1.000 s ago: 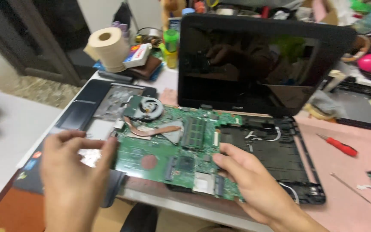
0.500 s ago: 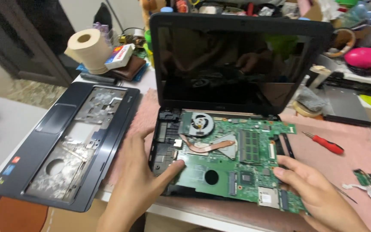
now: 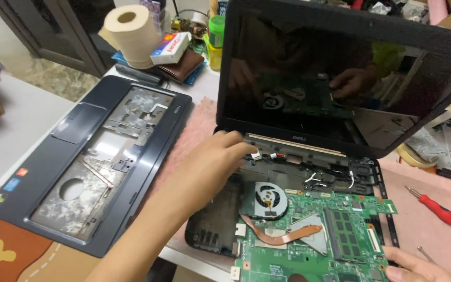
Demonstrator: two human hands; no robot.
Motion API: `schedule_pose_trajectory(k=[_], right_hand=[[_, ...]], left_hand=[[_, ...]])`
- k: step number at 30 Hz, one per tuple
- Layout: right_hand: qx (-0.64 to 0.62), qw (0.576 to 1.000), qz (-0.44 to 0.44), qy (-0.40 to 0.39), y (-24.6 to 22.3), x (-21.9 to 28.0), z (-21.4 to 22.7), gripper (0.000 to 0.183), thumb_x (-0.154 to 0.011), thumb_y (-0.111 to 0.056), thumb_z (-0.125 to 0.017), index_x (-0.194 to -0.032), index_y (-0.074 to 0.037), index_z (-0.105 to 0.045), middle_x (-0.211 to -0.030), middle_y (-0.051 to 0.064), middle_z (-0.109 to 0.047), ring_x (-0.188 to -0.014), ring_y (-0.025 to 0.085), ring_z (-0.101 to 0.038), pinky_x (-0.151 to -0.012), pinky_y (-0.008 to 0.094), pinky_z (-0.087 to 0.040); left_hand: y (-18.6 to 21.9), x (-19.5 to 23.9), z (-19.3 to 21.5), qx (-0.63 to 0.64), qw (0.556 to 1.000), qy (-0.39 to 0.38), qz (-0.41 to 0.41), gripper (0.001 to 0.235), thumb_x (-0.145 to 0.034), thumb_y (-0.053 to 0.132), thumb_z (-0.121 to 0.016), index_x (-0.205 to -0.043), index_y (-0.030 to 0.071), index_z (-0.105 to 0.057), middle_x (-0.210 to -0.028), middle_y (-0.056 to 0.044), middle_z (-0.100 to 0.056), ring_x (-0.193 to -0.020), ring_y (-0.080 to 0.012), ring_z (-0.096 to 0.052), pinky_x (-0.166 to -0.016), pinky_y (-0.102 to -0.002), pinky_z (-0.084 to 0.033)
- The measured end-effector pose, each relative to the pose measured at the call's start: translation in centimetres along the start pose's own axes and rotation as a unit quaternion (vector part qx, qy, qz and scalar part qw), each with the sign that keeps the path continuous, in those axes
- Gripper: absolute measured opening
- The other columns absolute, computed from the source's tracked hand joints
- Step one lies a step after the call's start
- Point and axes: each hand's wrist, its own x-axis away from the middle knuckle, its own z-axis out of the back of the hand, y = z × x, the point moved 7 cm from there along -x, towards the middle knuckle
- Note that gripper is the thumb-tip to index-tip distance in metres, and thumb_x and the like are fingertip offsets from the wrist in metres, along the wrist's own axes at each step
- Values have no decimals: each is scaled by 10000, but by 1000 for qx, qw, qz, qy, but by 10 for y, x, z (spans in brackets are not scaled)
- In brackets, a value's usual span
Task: The person routes white ribbon cables through the laptop chassis and then places the motherboard into the laptop body. They connect the ribbon cables to the motherboard and use a screwdriver to secure components.
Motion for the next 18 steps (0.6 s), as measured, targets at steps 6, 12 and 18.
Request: schedule_pose_trajectory(k=[6,12,18], right_hand=[[36,996,16,85,-2,61,-31,594,-1236,-90,-600,-1816,-169,-494,-1876,-10,-493,-1710,372,-507,-1317,638,-402],[68,990,80,99,3,39,-12,537,-1225,40,-633,-1745,-91,-662,-1641,153,-797,-1411,420,-714,-1187,483,-416],[59,991,117,-6,6,16,-10,456,-1125,-49,-739,-1546,-23,-915,-737,174,-476,-495,316,-374,-573,453,-272]], left_hand=[[-9,-52,-57,-176,968,-105,-143,515,-866,-76,-848,-1334,140,-858,-1190,-81,-682,-1024,-322,-613,-827,-492,-507],[-27,-61,-72,-230,946,-140,-181,169,-910,178,-910,-993,239,-776,-1075,-1,-685,-985,-294,-663,-809,-488,-510],[-37,-68,-62,-176,953,-209,-128,189,-986,141,-827,-1155,195,-765,-1084,-29,-742,-1003,-315,-716,-842,-489,-514]])
